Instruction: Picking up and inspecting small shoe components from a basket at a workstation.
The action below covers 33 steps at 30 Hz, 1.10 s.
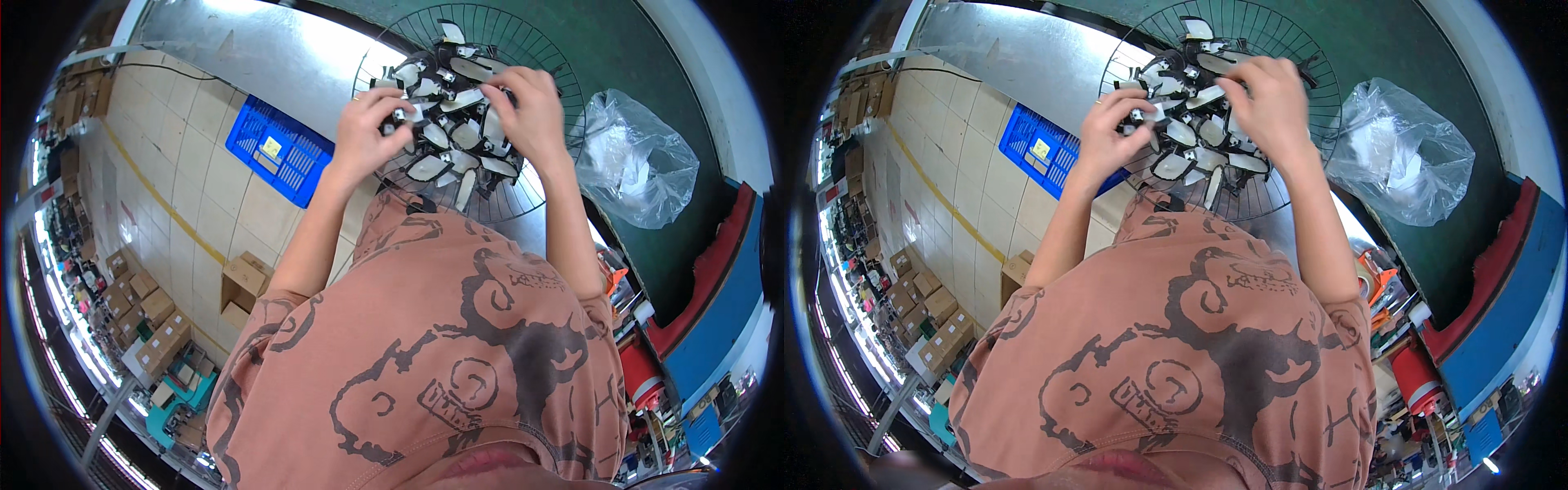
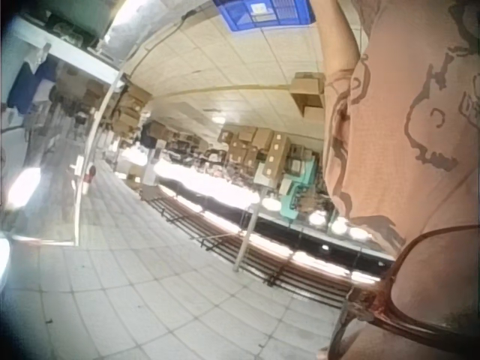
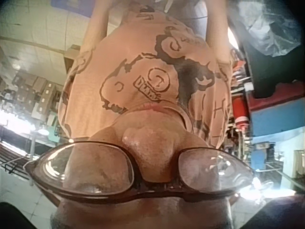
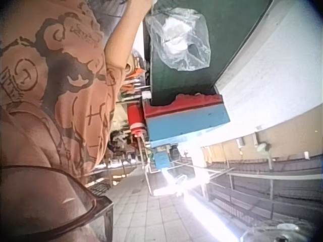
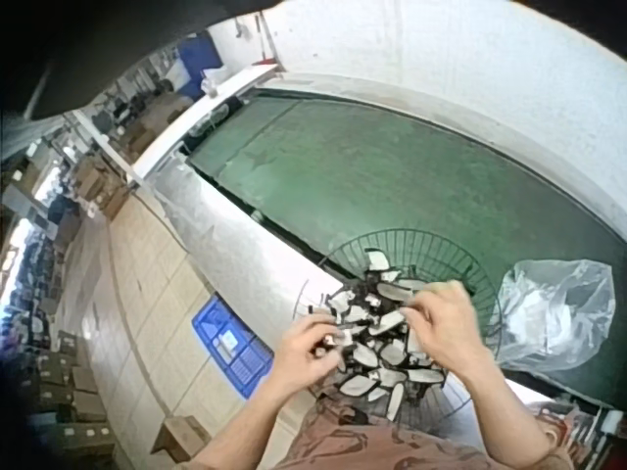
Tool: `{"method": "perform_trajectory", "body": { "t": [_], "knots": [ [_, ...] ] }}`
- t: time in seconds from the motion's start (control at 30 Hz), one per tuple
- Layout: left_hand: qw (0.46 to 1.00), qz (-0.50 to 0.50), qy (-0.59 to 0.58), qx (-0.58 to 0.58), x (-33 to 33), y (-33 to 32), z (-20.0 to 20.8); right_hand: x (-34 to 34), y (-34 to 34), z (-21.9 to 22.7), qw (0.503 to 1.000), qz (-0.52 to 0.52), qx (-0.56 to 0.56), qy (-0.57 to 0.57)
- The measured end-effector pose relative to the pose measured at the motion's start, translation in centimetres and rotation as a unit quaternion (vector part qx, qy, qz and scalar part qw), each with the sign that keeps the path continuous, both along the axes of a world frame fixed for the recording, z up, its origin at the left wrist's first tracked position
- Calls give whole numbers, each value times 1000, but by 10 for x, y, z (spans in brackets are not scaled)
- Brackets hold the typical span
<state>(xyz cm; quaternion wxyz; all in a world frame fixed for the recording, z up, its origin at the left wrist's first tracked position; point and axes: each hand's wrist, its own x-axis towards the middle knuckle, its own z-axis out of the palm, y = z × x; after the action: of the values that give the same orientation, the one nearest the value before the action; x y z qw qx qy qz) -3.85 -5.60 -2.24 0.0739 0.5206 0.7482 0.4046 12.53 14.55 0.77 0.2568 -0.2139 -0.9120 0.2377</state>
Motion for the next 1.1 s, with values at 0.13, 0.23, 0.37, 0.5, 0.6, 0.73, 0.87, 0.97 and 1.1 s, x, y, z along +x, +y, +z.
{"method": "perform_trajectory", "body": {
  "t": [0.13, 0.23, 0.37, 0.5, 0.6, 0.73, 0.87, 0.97, 1.1],
  "knots": [
    [1000, 0, 10, -18, 10, -2, 12, -66, -14, -10, 998, 49, 5, -35],
    [998, 21, -53, 42, 10, -5, 17, -98, -19, -23, 987, 40, 22, -156],
    [954, 86, -248, 146, 7, -10, 8, -116, -8, -29, 964, 11, -105, -245],
    [918, 161, -311, 189, 13, -3, 7, -84, -6, 2, 996, 68, -47, -23],
    [936, 117, -277, 185, 8, 4, 21, -61, -12, 30, 992, 99, -61, 51],
    [801, -12, -578, 159, 9, 23, 39, -44, -22, 52, 985, 138, -76, 69],
    [722, -95, -680, 85, 11, 25, 37, -30, -32, 63, 980, 140, -127, 68],
    [682, -67, -720, 109, 19, 23, 44, -21, -41, 66, 979, 93, -149, 106],
    [653, -25, -745, 131, 21, 20, 31, -9, -55, 67, 983, 117, -96, 107]
  ]
}}
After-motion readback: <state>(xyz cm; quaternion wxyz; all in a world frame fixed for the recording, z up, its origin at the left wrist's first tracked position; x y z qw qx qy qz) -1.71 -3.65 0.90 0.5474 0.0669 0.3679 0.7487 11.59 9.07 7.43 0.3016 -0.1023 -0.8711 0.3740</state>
